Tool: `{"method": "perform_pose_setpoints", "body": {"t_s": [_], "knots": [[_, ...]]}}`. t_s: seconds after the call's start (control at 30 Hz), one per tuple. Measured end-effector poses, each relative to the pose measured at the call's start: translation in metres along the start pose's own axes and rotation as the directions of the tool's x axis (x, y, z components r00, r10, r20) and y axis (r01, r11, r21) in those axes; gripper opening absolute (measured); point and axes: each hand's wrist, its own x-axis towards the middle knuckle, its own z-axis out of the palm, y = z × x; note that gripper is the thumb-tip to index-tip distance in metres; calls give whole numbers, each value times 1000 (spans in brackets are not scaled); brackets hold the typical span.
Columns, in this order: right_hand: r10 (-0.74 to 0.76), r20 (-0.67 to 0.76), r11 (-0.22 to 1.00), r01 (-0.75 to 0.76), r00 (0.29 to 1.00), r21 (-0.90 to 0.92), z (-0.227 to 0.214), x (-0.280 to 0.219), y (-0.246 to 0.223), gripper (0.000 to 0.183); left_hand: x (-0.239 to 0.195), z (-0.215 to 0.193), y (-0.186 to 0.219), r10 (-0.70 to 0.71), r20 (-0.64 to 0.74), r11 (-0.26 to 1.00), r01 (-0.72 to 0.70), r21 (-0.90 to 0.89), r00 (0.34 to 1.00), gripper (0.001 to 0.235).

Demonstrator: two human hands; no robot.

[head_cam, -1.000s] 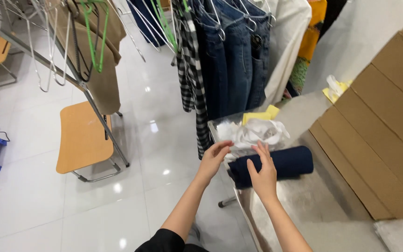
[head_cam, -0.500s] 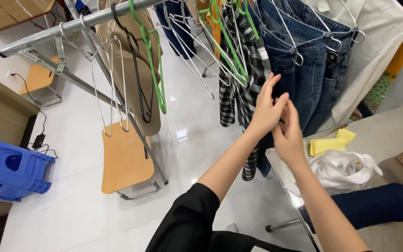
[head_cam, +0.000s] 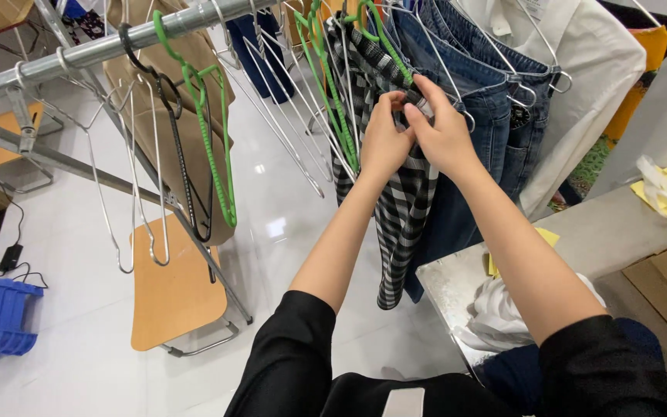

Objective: The person takes a checkered garment from a hanger, folds it neatly on a metal table, and wraps it in a clear plastic bag. They then place the wrapped garment into a cardboard box and close the lid.

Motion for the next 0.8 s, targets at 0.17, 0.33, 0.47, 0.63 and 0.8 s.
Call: {"method": "perform_pose_setpoints", "body": {"t_s": [0.17, 0.33, 0.47, 0.63, 0.8], "knots": [[-56, -39, 992, 51, 998, -118, 22, 22, 15, 45, 2, -4, -9, 185, -141, 983, -180, 44, 973, 38], [-36, 4, 995, 36, 999, -97, 33, 34, 15, 33, 1, -11, -27, 246, -154, 968, -235, 88, 957, 22], [-209, 41, 966, 213, 977, -150, 45, 36, 26, 29, -16, -15, -45, 231, -145, 973, -227, 44, 962, 17], [-256, 39, 954, 259, 966, -151, 49, 28, 8, 23, -43, -19, -72, 361, -205, 932, -348, 100, 910, 16], [-193, 78, 943, 207, 978, -262, 52, 23, -2, 21, -65, -19, -100, 354, -253, 935, -334, 120, 900, 17]]}}
